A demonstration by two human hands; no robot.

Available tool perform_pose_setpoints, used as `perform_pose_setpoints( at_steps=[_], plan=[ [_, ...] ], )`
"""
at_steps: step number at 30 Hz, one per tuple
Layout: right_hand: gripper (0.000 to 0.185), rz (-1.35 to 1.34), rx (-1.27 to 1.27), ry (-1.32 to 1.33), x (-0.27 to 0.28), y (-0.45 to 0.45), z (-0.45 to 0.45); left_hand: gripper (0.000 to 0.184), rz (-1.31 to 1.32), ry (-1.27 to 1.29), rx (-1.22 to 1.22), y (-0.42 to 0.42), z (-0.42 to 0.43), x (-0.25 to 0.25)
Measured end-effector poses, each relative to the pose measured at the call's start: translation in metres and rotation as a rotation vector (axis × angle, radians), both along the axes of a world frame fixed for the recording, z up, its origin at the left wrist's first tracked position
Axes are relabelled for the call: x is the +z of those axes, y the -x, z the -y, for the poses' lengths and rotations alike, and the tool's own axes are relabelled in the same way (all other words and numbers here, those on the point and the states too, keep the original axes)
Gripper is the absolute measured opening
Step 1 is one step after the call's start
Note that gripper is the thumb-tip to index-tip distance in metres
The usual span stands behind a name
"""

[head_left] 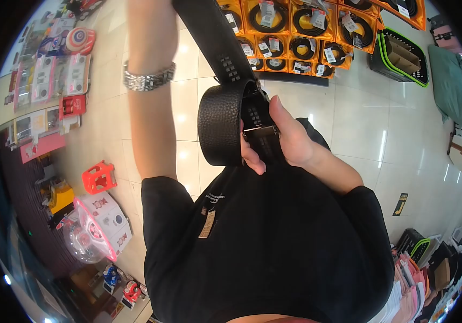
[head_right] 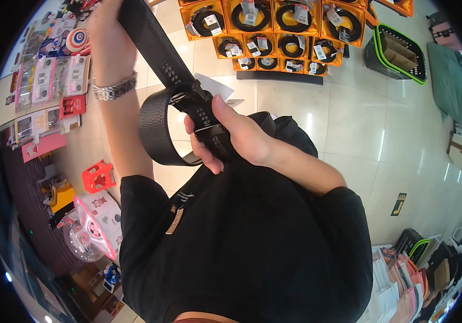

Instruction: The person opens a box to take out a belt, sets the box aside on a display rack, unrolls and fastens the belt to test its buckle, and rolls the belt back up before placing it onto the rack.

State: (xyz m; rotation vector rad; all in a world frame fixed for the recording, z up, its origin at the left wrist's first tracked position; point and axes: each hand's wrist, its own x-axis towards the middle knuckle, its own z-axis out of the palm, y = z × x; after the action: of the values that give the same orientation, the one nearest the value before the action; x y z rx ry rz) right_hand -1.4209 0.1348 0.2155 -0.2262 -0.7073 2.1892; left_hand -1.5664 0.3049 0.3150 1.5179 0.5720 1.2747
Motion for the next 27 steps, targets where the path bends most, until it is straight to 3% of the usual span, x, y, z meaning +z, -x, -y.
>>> perform_pose_setpoints(
  at_steps=[2,3,6,13,17,22,23,27],
  plan=[
    [0.063,0.027,0.013,0.047,0.0,0.0,0.001,0.022,-0.175,0.165,-0.014,0.001,0.012,-0.009],
    [0.065,-0.008,0.001,0.051,0.0,0.0,0.001,0.025,-0.287,0.314,0.104,-0.004,0.021,-0.011],
    [0.066,-0.059,-0.023,0.121,-0.006,-0.001,-0.005,0.026,-0.51,-0.023,-0.077,-0.008,0.036,-0.022],
    [0.064,0.06,-0.048,0.004,0.004,-0.004,-0.008,0.032,-0.422,-0.118,0.006,0.0,0.041,-0.012],
    [0.061,0.016,0.011,0.006,-0.001,0.0,-0.007,0.035,-0.264,0.059,0.207,0.01,0.026,-0.004],
    [0.061,0.011,0.026,0.048,-0.005,0.004,-0.001,0.029,-0.308,0.063,0.09,0.01,0.028,-0.019],
    [0.061,0.022,0.006,0.044,-0.005,0.004,0.0,0.028,-0.37,-0.044,0.06,0.004,0.036,-0.021],
    [0.062,0.027,-0.039,0.102,0.001,0.0,-0.003,0.031,-0.411,0.085,-0.088,-0.003,0.048,-0.036]
  ],
)
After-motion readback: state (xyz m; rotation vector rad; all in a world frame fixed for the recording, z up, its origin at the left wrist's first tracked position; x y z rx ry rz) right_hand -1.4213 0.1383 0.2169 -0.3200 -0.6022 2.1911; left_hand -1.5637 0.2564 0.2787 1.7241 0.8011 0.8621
